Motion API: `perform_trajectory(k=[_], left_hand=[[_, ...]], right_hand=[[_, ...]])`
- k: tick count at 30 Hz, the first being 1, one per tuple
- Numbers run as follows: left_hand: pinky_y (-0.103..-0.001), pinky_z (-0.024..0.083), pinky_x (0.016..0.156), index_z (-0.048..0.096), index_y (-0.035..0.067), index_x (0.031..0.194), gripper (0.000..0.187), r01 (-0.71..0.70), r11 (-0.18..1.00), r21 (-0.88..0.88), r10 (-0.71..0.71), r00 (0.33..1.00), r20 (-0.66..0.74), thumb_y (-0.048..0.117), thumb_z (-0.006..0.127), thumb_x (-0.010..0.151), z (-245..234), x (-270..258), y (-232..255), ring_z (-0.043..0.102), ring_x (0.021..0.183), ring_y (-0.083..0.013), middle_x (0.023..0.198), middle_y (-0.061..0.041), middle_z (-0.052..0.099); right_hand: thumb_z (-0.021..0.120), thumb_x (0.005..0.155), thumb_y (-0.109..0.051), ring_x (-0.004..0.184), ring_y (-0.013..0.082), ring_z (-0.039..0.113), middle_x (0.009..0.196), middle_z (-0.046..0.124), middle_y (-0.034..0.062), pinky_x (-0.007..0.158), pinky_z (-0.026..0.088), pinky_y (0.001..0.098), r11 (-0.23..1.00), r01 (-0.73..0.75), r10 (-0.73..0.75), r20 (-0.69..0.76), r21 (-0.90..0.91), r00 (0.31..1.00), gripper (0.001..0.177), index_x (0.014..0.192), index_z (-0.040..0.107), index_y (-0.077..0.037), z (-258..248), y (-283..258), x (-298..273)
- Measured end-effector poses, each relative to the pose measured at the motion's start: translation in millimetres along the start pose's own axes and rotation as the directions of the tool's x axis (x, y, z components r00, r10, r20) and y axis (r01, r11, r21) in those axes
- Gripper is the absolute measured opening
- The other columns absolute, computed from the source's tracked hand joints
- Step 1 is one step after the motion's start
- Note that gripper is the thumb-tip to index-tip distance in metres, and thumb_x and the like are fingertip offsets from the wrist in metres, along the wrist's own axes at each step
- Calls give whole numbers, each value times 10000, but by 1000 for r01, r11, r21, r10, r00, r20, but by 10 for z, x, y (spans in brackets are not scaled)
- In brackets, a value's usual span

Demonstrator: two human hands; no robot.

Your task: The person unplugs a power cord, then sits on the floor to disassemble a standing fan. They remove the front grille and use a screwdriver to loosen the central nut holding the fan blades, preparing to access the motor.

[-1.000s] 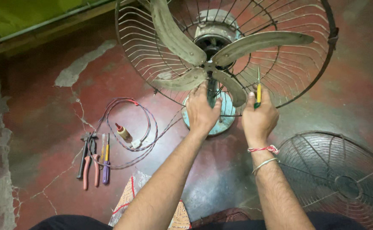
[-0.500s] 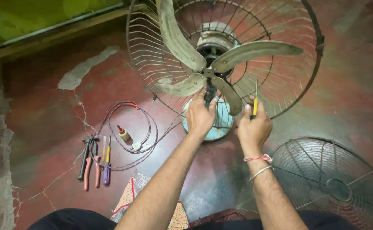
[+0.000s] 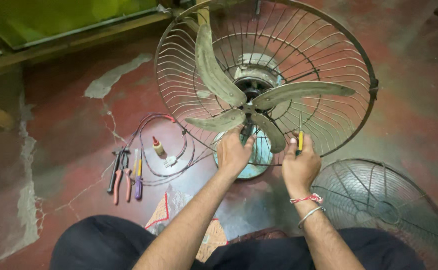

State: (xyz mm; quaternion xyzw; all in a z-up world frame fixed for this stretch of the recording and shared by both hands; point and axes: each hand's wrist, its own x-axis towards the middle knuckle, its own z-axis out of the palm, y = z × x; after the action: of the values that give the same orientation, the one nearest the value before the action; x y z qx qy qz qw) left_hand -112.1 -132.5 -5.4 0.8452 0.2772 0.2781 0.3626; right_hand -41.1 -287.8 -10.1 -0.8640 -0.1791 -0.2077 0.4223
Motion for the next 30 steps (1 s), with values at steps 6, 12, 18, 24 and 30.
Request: perform_trajectory(k=[6, 12, 18, 24, 30], left_hand=[[-491, 508, 929, 683, 6, 1229, 485, -21, 1000, -3, 21, 1000, -19, 265, 786, 832, -147, -229, -117, 677, 1058, -406, 1112, -230, 728], [-477, 517, 918, 677, 4, 1220, 503, -152, 988, -24, 151, 987, -51, 226, 803, 787, -248, -267, -223, 672, 1072, -400, 1140, -219, 723], [-466, 535, 904, 691, 86, 1292, 433, -38, 998, -53, 40, 999, 30, 215, 764, 886, -449, -348, -155, 680, 1058, -395, 1112, -215, 721], [-445, 496, 889, 669, 117, 1146, 229, -459, 884, 87, 465, 851, -244, 200, 761, 953, -882, -317, 8, 670, 1054, -324, 1131, -100, 707], [-457, 437, 938, 581, 80, 1116, 505, -381, 911, 160, 412, 812, -414, 344, 875, 803, -979, -85, 183, 594, 1088, -338, 1095, -125, 630]], right_hand=[[636, 995, -195, 895, 418, 717, 990, 748, 184, 738, 547, 503, 996, 92, -93, 39, 20, 995, 229, 1213, 682, -139, -185, -69, -205], [697, 935, -236, 821, 456, 684, 883, 715, 228, 658, 524, 528, 993, 77, -63, 146, -91, 987, 297, 1209, 701, -121, -346, -186, -275], [674, 1009, -221, 785, 438, 685, 870, 714, 216, 665, 514, 535, 961, 193, -181, 75, -198, 981, 189, 1155, 718, -109, -454, -458, -269], [702, 954, -290, 857, 424, 710, 910, 736, 213, 767, 543, 511, 982, 138, -71, 424, -128, 903, 271, 1090, 690, -56, -600, -602, 54], [694, 872, -175, 1034, 406, 700, 1081, 720, 245, 903, 536, 476, 984, 162, -58, 707, -81, 704, 450, 1274, 574, -13, -934, -509, 212]])
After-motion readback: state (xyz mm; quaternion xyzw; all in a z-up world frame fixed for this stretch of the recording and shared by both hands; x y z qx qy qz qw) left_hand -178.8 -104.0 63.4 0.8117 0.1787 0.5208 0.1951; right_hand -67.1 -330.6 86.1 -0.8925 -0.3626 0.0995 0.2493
